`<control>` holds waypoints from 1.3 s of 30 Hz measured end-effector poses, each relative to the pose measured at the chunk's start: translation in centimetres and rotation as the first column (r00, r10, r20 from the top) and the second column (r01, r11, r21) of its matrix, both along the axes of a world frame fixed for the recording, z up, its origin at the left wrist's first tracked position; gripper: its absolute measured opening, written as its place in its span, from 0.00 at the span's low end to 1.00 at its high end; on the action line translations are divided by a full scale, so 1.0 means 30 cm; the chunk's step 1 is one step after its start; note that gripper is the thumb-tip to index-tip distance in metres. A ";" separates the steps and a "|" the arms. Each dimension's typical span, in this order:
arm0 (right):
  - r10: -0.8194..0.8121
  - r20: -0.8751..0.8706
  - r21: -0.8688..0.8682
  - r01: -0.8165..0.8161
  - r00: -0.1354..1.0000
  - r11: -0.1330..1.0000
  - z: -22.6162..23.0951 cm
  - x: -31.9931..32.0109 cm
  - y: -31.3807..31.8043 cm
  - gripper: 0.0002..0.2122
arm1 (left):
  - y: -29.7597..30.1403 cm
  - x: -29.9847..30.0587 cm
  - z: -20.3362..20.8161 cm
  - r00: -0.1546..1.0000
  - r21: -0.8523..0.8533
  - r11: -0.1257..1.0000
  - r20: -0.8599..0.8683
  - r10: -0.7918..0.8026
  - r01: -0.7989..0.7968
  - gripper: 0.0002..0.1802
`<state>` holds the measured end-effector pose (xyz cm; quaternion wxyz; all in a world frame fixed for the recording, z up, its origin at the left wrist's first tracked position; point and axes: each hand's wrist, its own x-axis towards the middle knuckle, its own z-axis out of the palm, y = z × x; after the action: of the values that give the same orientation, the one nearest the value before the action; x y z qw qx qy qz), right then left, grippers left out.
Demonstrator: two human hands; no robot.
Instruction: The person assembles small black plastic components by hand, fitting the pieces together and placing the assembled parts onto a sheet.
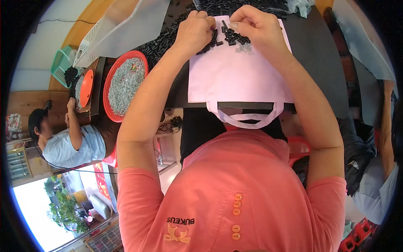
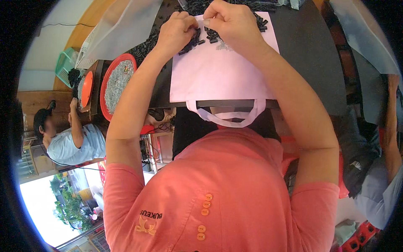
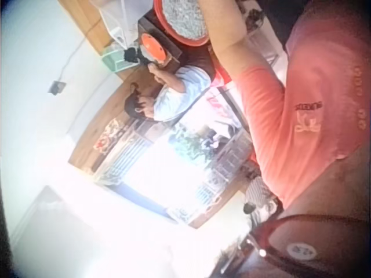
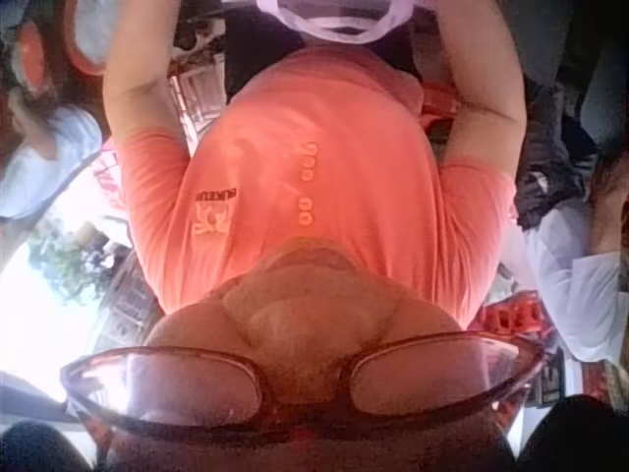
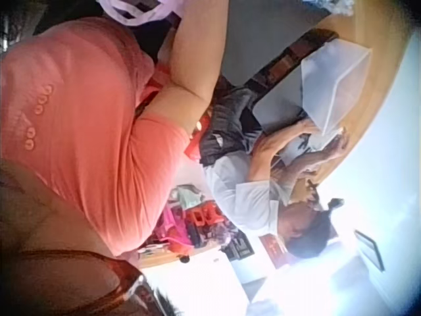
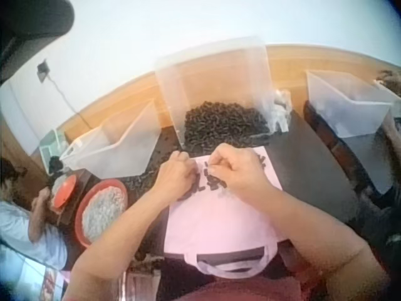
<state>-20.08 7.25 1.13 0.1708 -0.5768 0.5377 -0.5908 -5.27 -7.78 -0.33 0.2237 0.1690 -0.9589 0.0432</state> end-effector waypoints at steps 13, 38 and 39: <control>-0.015 -0.049 -0.005 0.015 0.999 1.000 0.001 0.006 0.002 0.04 | 0.053 0.000 0.020 0.993 0.042 0.996 0.089 0.077 -0.081 0.10; -0.124 -0.123 0.044 0.131 0.985 0.990 -0.041 -0.016 -0.029 0.06 | 0.105 -0.024 0.061 0.979 0.127 0.979 0.148 0.141 -0.161 0.08; -0.124 -0.126 0.037 0.130 0.984 0.991 -0.043 -0.016 -0.031 0.06 | 0.102 -0.027 0.067 0.967 0.154 0.970 0.201 0.154 -0.187 0.07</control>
<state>-20.55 6.33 -0.15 0.1122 -0.5727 0.5961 -0.5514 -6.07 -4.72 1.67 0.1122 0.2650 -0.9577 -0.0048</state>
